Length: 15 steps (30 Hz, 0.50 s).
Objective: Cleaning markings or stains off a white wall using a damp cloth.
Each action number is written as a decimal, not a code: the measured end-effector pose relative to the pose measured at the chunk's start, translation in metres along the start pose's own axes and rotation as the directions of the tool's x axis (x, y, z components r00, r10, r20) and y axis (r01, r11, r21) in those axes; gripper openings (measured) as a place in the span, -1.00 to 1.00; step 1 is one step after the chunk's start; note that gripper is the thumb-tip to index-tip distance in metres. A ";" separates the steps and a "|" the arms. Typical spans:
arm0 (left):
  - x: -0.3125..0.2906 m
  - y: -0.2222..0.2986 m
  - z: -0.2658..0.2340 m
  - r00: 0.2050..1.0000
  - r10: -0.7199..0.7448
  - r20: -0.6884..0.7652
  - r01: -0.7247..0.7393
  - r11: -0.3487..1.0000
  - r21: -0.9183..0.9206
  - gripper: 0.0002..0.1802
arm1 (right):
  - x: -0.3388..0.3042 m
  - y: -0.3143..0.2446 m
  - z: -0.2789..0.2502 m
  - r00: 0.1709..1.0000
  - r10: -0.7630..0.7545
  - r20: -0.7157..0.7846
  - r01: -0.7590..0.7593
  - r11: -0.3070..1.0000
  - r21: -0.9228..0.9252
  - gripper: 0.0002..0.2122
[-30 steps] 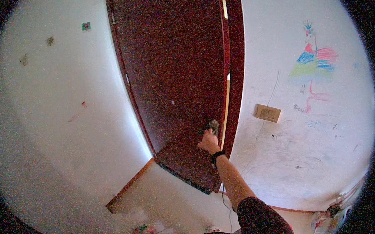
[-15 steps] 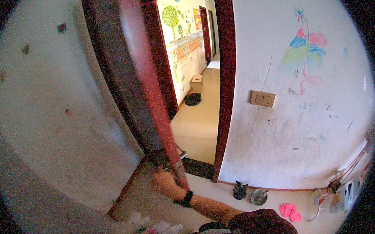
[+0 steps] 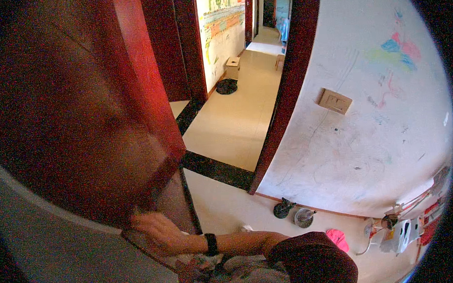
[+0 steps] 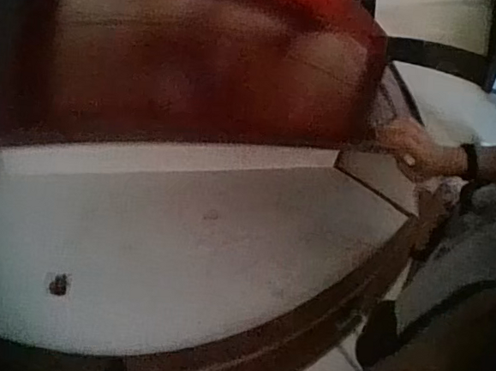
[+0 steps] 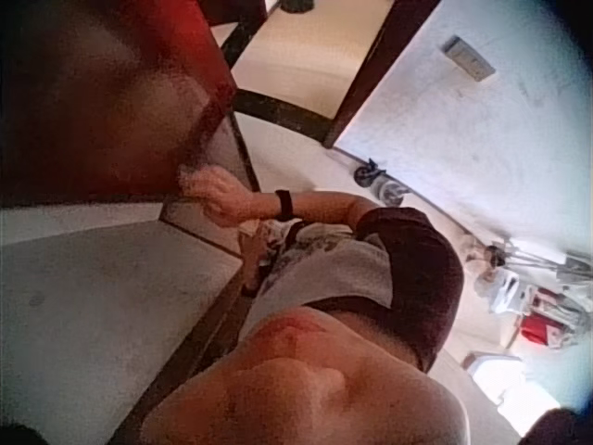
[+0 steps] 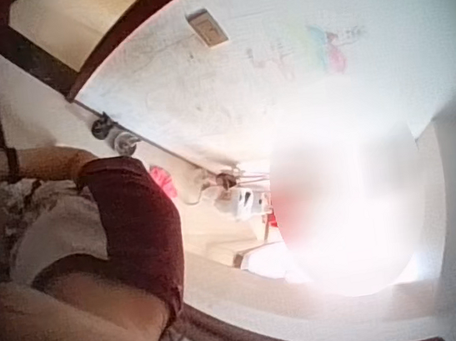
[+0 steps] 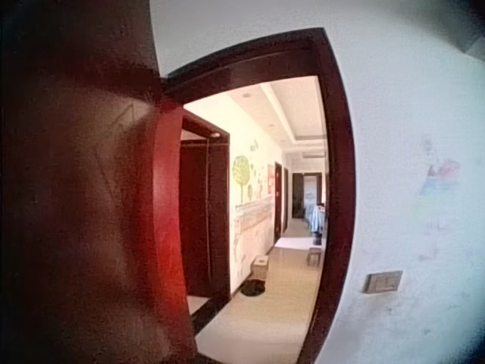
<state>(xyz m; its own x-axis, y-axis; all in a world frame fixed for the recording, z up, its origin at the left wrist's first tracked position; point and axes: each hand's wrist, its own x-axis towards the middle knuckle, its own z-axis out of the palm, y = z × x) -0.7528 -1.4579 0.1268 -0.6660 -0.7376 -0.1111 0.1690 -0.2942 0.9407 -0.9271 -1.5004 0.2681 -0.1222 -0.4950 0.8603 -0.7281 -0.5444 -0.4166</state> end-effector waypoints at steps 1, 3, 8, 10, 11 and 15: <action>0.007 -0.001 0.006 1.000 -0.027 0.004 0.027 0.999 0.018 -0.15 | 0.010 0.010 -0.005 1.000 0.008 0.004 -0.008 1.000 0.003 -0.44; 0.027 -0.003 0.013 0.997 -0.073 0.007 0.072 0.996 0.049 -0.17 | 0.032 0.030 -0.009 0.866 0.347 0.361 -0.293 0.936 -0.197 -0.30; 0.107 -0.008 0.041 0.991 -0.136 -0.016 0.137 0.985 0.102 -0.21 | 0.023 0.083 0.018 0.803 0.019 0.595 0.013 0.999 -0.048 -0.20; 0.154 -0.009 0.055 0.989 -0.142 -0.040 0.146 0.981 0.131 -0.23 | 0.029 0.110 0.011 0.768 -0.054 0.638 0.090 0.996 -0.025 -0.21; 0.183 -0.009 0.066 0.990 -0.134 -0.047 0.139 0.980 0.141 -0.24 | 0.037 0.131 0.006 0.734 -0.132 0.666 0.116 0.991 0.069 -0.26; 0.302 0.000 0.107 0.993 -0.104 -0.064 0.114 0.974 0.196 -0.27 | 0.081 0.223 -0.018 0.575 -0.441 0.690 0.164 0.888 0.430 -0.47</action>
<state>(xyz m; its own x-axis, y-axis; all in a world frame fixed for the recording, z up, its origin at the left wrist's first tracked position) -1.0317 -1.6154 0.1271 -0.6321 -0.7405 -0.2283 -0.0538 -0.2520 0.9662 -1.1115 -1.6496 0.2501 0.7157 -0.5116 0.4754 -0.3760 -0.8559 -0.3550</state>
